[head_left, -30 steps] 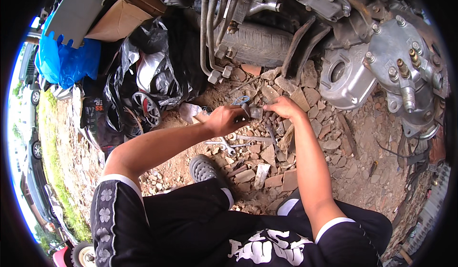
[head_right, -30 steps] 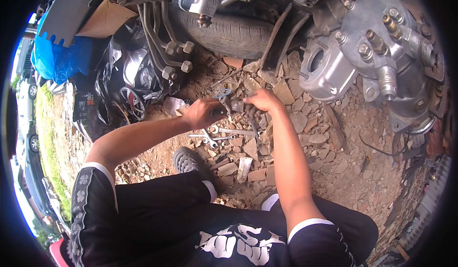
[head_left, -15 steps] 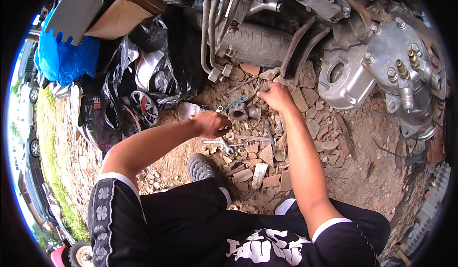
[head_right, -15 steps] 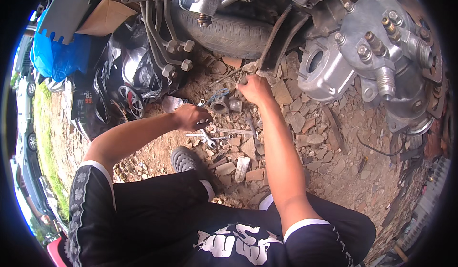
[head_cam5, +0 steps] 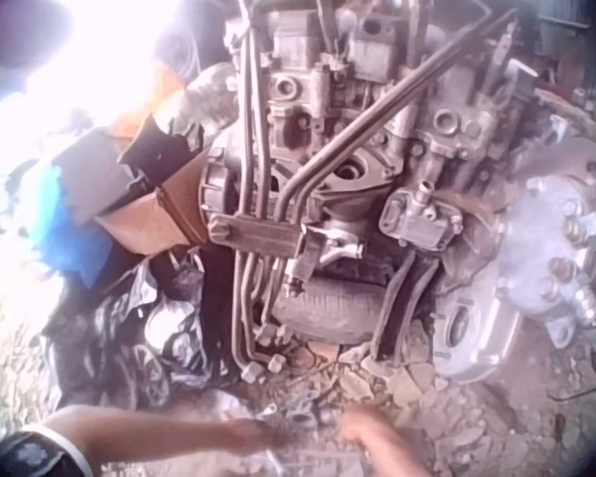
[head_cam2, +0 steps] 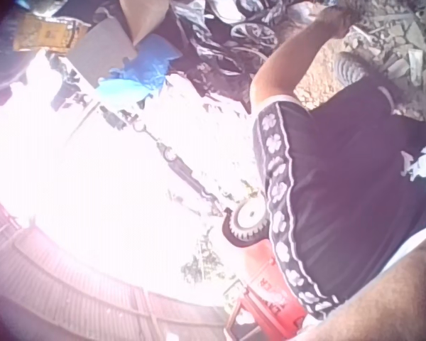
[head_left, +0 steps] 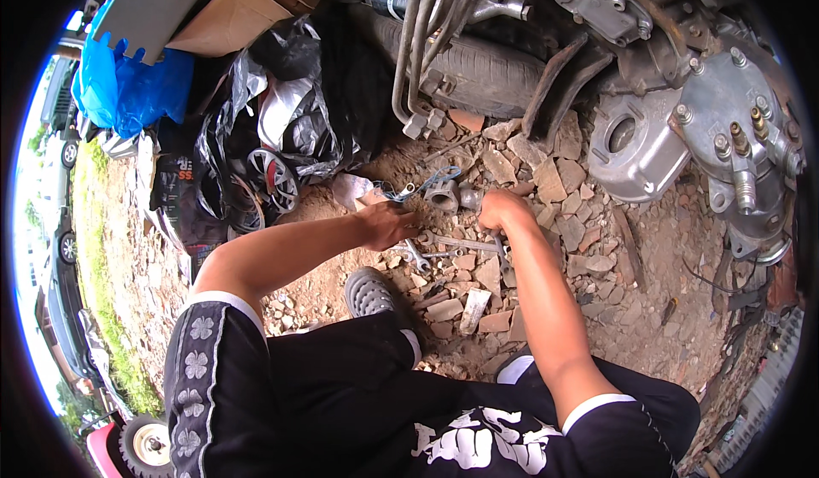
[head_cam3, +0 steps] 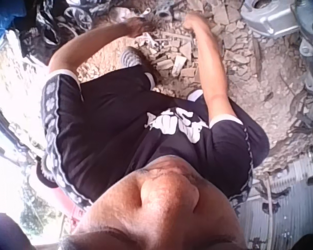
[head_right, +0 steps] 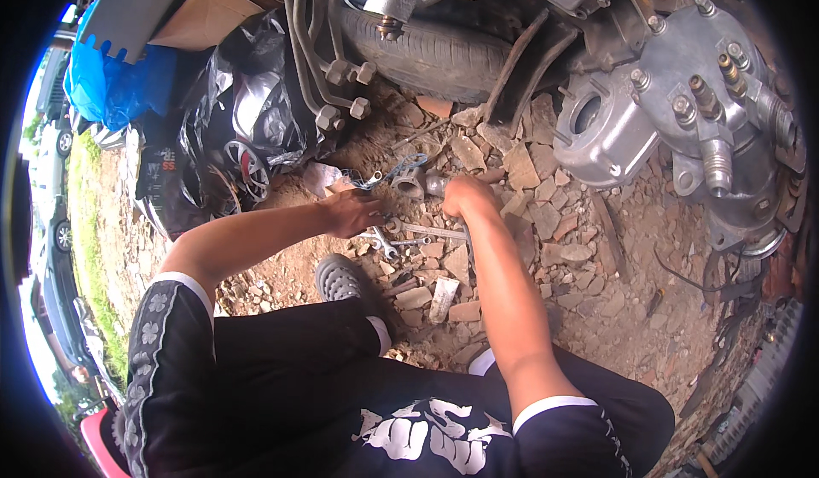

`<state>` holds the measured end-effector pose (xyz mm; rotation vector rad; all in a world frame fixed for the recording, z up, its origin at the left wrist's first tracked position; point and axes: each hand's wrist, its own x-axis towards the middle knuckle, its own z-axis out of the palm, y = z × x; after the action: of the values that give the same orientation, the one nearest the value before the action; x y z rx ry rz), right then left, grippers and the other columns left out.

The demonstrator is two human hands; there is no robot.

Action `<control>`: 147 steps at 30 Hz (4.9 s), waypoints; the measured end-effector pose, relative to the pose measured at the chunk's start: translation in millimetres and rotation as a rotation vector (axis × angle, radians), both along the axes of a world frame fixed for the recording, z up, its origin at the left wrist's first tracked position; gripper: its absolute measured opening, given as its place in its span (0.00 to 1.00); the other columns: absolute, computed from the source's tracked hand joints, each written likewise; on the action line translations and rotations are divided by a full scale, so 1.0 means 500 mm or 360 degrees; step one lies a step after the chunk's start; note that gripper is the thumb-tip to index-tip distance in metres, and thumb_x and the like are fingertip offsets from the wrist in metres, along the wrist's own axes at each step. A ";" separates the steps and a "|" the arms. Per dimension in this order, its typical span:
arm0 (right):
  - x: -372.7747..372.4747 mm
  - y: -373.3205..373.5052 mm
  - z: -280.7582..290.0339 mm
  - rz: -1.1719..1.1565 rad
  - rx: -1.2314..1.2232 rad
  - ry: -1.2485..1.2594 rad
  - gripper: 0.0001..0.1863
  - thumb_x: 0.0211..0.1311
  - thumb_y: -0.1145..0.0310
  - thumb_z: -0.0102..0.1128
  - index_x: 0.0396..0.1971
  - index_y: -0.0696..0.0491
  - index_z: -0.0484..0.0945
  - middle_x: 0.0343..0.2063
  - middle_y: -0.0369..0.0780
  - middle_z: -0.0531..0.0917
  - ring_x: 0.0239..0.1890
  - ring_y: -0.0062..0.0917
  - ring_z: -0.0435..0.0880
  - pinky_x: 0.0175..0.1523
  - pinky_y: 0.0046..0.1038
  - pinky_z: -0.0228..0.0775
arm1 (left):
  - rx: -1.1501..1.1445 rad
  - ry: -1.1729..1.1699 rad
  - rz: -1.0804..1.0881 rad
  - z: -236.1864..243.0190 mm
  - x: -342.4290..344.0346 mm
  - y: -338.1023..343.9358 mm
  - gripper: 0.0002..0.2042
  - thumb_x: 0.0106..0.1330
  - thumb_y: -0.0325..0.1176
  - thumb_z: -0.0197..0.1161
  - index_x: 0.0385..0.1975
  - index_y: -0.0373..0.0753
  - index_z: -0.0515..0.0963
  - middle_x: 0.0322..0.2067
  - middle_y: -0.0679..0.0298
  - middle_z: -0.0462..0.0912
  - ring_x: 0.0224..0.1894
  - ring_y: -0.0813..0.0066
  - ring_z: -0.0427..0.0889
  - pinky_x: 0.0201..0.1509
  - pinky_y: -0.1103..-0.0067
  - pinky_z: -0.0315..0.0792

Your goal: The person cleans a metal engine part with a cloth, then positions it on the engine block and secures it by hand-tightening bolts. The person uses a wrench to tighten the bolts further.

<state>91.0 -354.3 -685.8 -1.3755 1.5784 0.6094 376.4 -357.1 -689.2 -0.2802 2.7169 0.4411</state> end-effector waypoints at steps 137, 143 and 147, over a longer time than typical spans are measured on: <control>-0.146 -0.238 0.298 -0.1164 -0.2887 -0.0618 0.15 0.76 0.63 0.48 0.46 0.58 0.80 0.32 0.46 0.85 0.33 0.40 0.83 0.42 0.39 0.73 | 0.1279 0.0793 0.1617 0.212 -0.209 -0.109 0.14 0.73 0.42 0.60 0.43 0.36 0.80 0.33 0.66 0.82 0.38 0.82 0.76 0.47 0.77 0.71; -0.154 -0.247 0.300 -0.0979 -0.3183 -0.0378 0.15 0.74 0.63 0.51 0.44 0.58 0.82 0.35 0.47 0.86 0.38 0.46 0.84 0.44 0.43 0.73 | 0.1116 0.0822 0.1586 0.180 -0.194 -0.110 0.14 0.72 0.41 0.61 0.42 0.34 0.80 0.34 0.65 0.83 0.38 0.82 0.76 0.48 0.77 0.71; -0.143 -0.256 0.282 -0.1383 -0.2867 -0.0691 0.16 0.76 0.60 0.50 0.40 0.57 0.82 0.31 0.45 0.85 0.34 0.36 0.83 0.41 0.36 0.73 | 0.1137 0.0701 0.1657 0.174 -0.193 -0.101 0.14 0.72 0.40 0.61 0.42 0.34 0.81 0.34 0.65 0.83 0.38 0.81 0.76 0.47 0.77 0.72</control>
<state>19.5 -482.3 -544.8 -1.3930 1.9761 -1.9228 280.1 -407.3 -602.2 -1.5050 2.3241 1.8474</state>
